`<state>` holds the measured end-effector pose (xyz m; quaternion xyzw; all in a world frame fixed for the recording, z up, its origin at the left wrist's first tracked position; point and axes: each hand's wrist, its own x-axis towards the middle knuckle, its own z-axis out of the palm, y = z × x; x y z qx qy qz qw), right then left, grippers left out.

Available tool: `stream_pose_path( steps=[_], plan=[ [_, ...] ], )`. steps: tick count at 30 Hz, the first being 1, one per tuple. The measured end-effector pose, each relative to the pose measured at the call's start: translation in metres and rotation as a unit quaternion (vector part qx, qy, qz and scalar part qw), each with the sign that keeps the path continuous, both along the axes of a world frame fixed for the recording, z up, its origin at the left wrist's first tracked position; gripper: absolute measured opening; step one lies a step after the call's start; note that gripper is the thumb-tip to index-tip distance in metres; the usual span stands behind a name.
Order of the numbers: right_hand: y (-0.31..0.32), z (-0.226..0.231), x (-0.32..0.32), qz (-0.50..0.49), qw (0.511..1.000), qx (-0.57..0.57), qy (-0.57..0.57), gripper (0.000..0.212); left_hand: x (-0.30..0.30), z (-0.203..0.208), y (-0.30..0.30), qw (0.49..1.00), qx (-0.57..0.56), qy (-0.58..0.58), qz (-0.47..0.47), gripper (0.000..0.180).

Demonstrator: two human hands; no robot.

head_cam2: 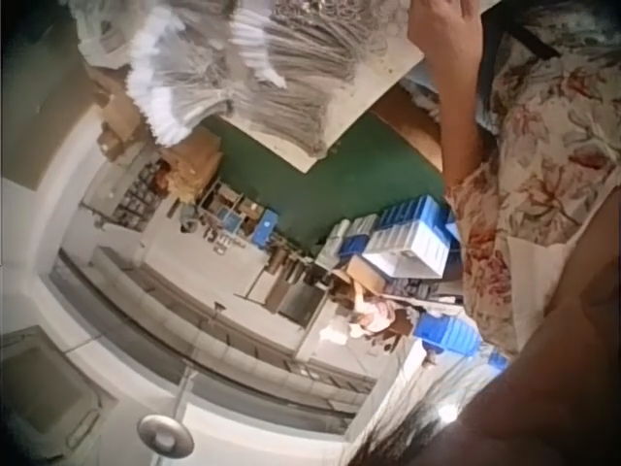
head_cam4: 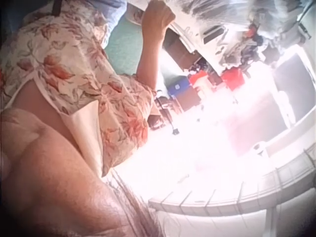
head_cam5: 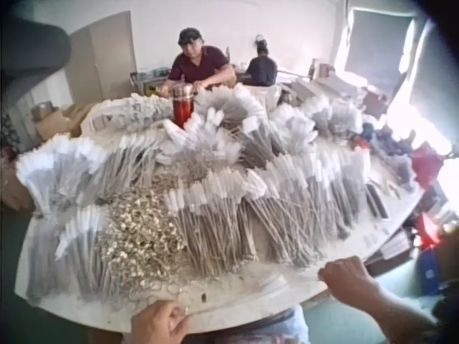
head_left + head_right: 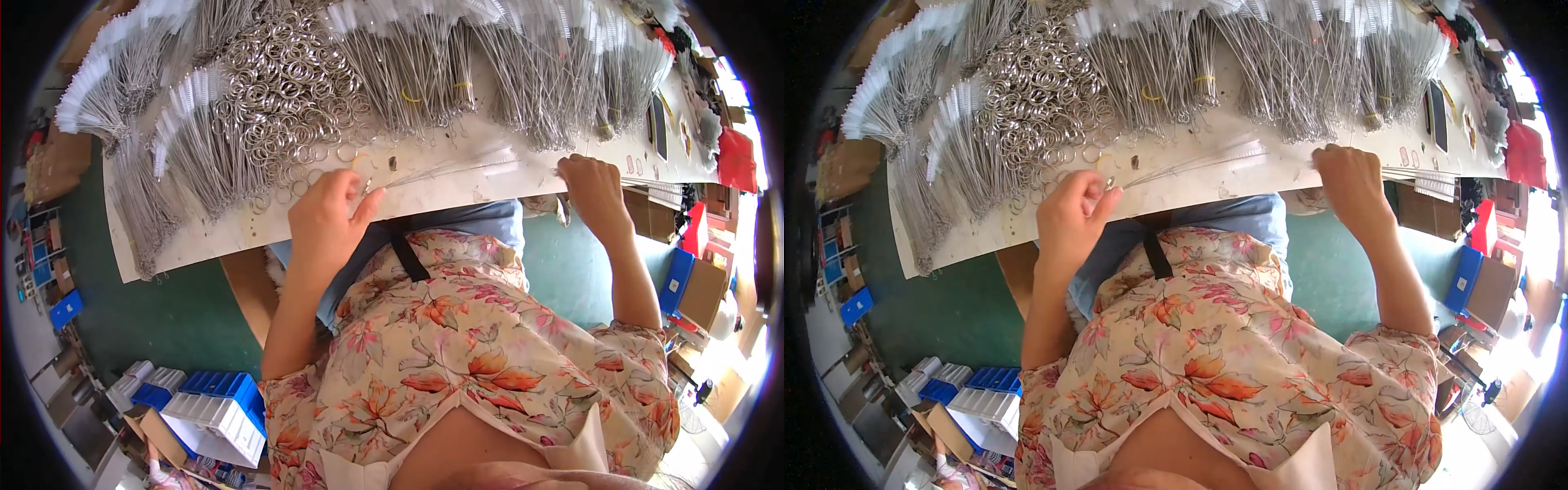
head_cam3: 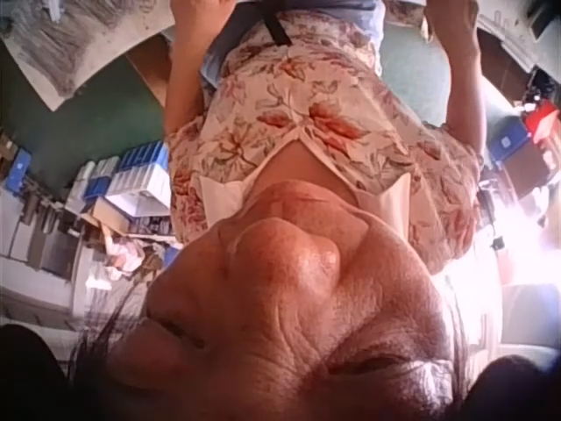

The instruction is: The recorder is manually attaching small metal rings to plastic brush heads at an assembly station.

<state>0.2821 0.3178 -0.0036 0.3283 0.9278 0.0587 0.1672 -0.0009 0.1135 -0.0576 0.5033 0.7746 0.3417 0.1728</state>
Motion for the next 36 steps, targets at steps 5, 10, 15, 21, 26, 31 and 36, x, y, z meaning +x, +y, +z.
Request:
stream_pose_path(
  steps=[5,10,15,21,26,31,36],
  plan=[
    [-0.033,-0.008,-0.041,-0.007,0.889,-0.256,0.380,0.014,0.003,-0.008,0.003,0.997,0.062,-0.047,-0.008,0.006],
    [-0.086,0.003,-0.130,0.129,0.824,-0.324,0.446,0.009,0.009,0.045,0.004,0.902,0.204,-0.381,0.010,0.006],
    [-0.082,0.011,-0.136,0.116,0.750,-0.473,0.448,0.009,-0.018,0.065,-0.007,0.948,0.203,-0.221,-0.104,0.017],
    [-0.085,0.015,-0.133,0.076,0.679,-0.572,0.453,0.011,-0.014,0.071,-0.011,0.931,0.236,-0.247,-0.128,0.024],
    [-0.085,0.022,-0.133,-0.034,0.627,-0.686,0.368,0.013,-0.017,0.066,-0.011,0.923,0.248,-0.250,-0.156,0.028],
    [-0.064,0.011,-0.133,-0.012,0.530,-0.757,0.381,0.014,-0.003,0.074,-0.006,0.917,0.264,-0.284,-0.096,0.029],
    [-0.075,0.047,-0.142,-0.094,0.489,-0.727,0.473,0.016,0.000,0.087,0.005,0.931,0.339,-0.105,-0.088,0.031]
  ],
)
